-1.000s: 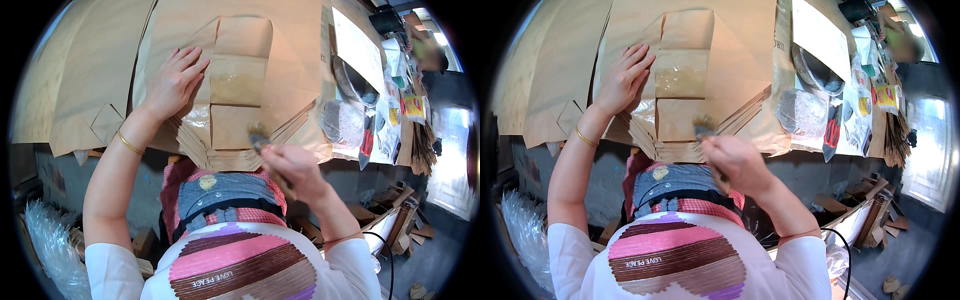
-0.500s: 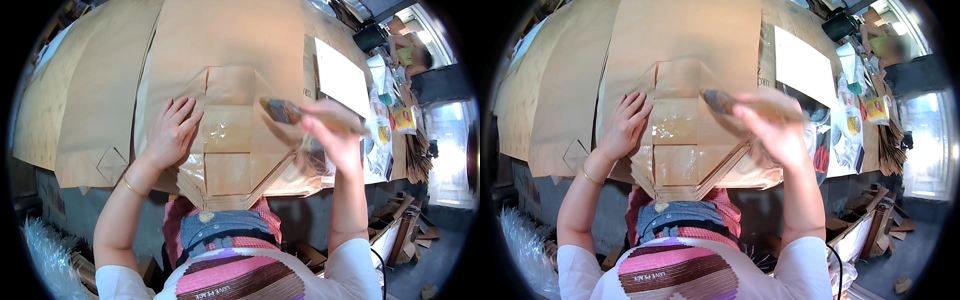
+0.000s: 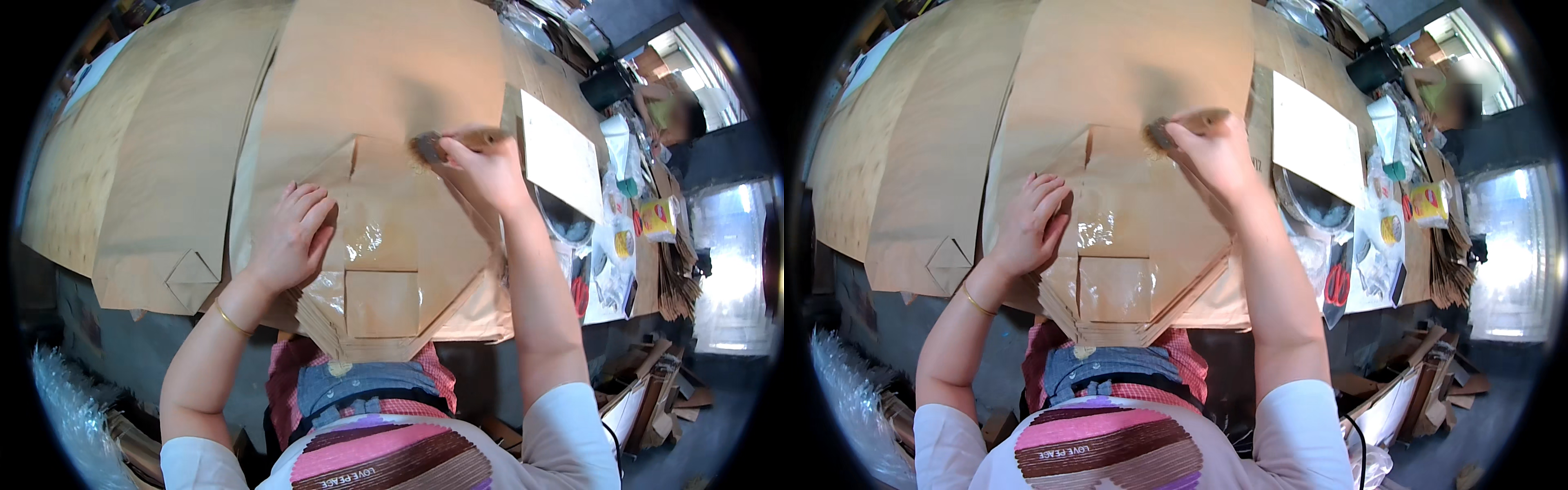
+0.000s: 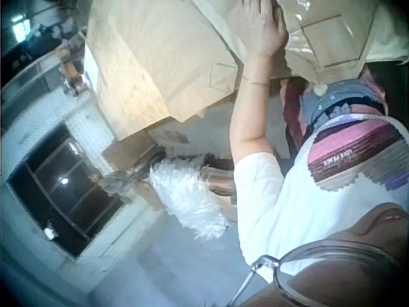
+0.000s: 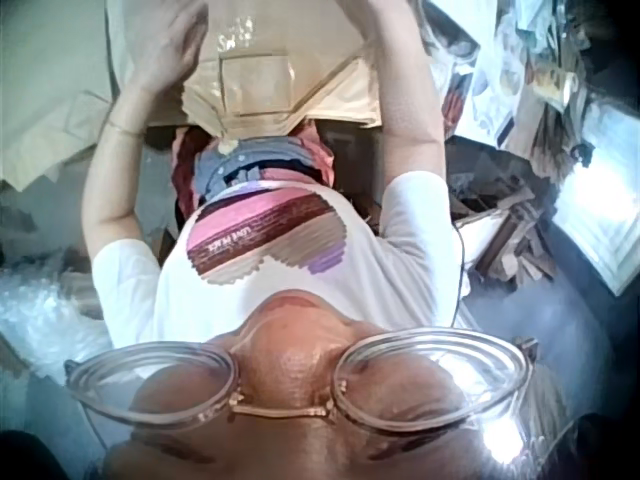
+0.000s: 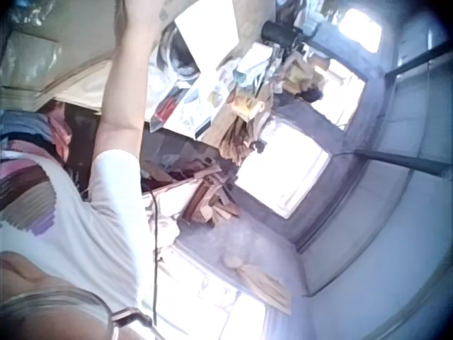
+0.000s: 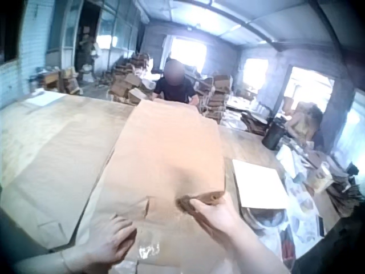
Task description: The person folds the flaps of a flat brown paper package, applies glue to the flaps using a brush, and presses them down to seal the package. This process is repeated for multiple packages in a workshop setting.
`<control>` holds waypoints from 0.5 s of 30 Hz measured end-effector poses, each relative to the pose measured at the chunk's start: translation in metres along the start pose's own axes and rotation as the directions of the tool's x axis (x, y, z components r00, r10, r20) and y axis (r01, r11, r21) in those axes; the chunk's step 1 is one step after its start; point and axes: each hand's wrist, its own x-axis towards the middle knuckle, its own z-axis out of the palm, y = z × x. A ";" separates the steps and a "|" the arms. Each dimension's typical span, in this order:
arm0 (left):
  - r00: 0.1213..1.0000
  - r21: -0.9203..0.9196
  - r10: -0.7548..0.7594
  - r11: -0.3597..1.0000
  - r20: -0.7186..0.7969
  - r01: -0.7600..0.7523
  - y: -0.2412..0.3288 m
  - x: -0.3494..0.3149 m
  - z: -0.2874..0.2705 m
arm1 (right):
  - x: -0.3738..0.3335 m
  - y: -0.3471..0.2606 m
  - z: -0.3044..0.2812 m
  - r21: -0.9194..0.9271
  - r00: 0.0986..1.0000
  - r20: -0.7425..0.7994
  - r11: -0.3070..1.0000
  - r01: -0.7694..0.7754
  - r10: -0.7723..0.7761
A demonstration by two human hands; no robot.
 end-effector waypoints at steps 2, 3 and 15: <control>0.998 -0.048 -0.052 0.998 -0.019 0.051 -0.001 -0.001 -0.003 | -0.020 -0.005 0.012 0.178 0.996 -0.087 0.984 0.020 -0.005; 0.999 -0.042 -0.039 0.998 -0.026 0.038 0.000 0.001 0.000 | -0.031 -0.002 0.017 0.311 0.998 -0.061 0.950 0.037 -0.019; 0.999 -0.030 -0.013 0.999 -0.041 0.011 -0.002 0.000 0.000 | 0.011 -0.009 0.092 -0.328 0.983 0.030 0.927 0.183 -0.183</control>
